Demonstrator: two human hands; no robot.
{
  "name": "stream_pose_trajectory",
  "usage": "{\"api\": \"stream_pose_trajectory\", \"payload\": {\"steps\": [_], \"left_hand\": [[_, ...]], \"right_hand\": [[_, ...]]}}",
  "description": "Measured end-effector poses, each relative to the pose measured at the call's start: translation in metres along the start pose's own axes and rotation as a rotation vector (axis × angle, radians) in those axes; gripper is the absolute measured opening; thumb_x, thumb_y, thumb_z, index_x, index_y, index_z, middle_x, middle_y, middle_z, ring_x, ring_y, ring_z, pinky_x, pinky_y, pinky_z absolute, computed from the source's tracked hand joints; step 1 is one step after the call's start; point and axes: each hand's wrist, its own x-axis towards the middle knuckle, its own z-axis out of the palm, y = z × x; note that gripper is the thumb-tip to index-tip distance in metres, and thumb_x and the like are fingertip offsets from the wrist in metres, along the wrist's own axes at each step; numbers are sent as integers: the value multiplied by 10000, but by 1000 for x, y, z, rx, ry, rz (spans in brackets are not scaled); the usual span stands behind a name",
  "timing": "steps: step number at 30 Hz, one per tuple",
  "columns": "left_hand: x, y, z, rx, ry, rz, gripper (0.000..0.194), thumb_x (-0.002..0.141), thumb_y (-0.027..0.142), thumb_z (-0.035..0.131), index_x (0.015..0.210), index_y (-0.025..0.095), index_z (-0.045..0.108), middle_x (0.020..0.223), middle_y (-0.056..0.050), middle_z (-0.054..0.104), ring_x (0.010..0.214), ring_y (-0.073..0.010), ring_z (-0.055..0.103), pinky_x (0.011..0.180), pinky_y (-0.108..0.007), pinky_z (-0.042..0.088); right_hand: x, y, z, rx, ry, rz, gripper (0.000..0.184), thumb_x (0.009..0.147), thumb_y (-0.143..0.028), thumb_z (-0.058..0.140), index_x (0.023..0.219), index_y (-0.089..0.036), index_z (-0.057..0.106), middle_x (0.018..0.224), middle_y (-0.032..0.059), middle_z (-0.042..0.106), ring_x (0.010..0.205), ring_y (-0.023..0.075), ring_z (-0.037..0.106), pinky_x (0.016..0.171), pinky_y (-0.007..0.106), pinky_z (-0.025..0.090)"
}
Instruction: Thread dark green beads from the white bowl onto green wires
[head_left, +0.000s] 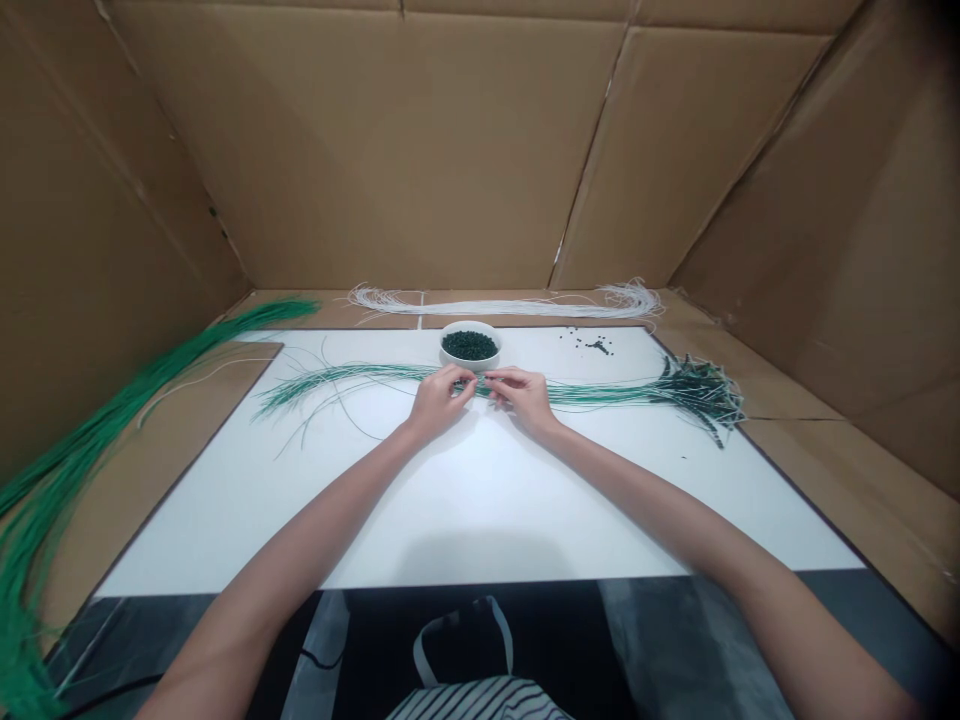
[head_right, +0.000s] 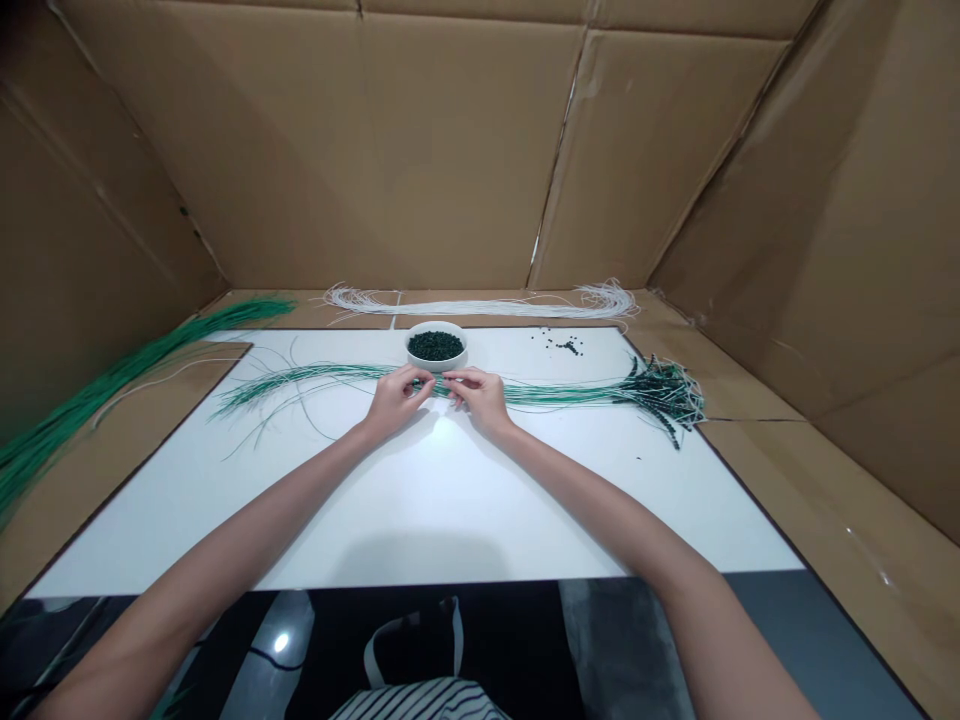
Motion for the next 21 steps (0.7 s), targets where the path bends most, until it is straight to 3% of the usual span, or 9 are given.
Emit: {"api": "stream_pose_trajectory", "payload": {"steps": [21], "left_hand": [[0,1,0,-23,16,-2,127,787,217,476,765,165,590,721,-5,582,618,-96,486,557,-204,361]], "right_hand": [[0,4,-1,4,-27,-39,210,567,-284,698,719,-140,692,676,27,589,461,85,517,397,211,400]]}}
